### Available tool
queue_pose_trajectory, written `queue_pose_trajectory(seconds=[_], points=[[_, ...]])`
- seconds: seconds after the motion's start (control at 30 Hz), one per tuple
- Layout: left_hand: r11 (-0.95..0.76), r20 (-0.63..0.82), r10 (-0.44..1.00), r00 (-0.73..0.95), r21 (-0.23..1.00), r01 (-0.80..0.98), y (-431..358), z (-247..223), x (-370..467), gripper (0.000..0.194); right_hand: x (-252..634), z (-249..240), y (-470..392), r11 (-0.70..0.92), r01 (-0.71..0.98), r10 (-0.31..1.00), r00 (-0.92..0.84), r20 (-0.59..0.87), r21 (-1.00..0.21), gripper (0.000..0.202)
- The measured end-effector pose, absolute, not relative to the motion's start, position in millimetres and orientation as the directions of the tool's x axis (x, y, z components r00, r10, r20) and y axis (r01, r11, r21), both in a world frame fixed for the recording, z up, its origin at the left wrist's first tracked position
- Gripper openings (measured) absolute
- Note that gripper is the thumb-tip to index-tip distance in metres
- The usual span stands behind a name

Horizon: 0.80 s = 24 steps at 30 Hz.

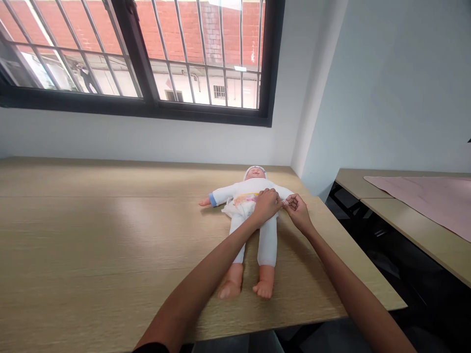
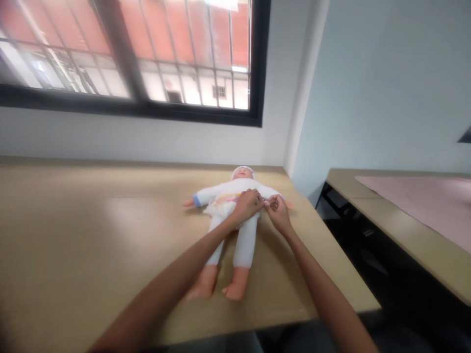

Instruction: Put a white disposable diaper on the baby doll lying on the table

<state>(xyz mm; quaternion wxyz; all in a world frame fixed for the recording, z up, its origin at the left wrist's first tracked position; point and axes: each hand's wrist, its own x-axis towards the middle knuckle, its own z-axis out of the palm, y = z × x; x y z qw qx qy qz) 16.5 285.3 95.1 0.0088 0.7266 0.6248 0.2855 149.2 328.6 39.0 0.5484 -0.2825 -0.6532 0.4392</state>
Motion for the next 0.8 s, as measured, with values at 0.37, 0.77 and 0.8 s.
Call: queue_pose_trajectory(seconds=[0.37, 0.77, 0.8], points=[[-0.222, 0.408, 0.912, 0.052, 0.384, 0.896, 287, 95, 16, 0.014, 151, 32, 338, 0.411, -0.138, 0.887, -0.168, 0.43, -0.901, 0.041], [-0.272, 0.402, 0.913, 0.074, 0.462, 0.844, 284, 103, 12, 0.015, 154, 35, 340, 0.386, -0.198, 0.896, -0.151, 0.417, -0.901, 0.044], [-0.268, 0.402, 0.913, 0.067, 0.468, 0.842, 284, 103, 12, 0.014, 153, 35, 340, 0.39, -0.19, 0.894, -0.155, 0.42, -0.901, 0.044]])
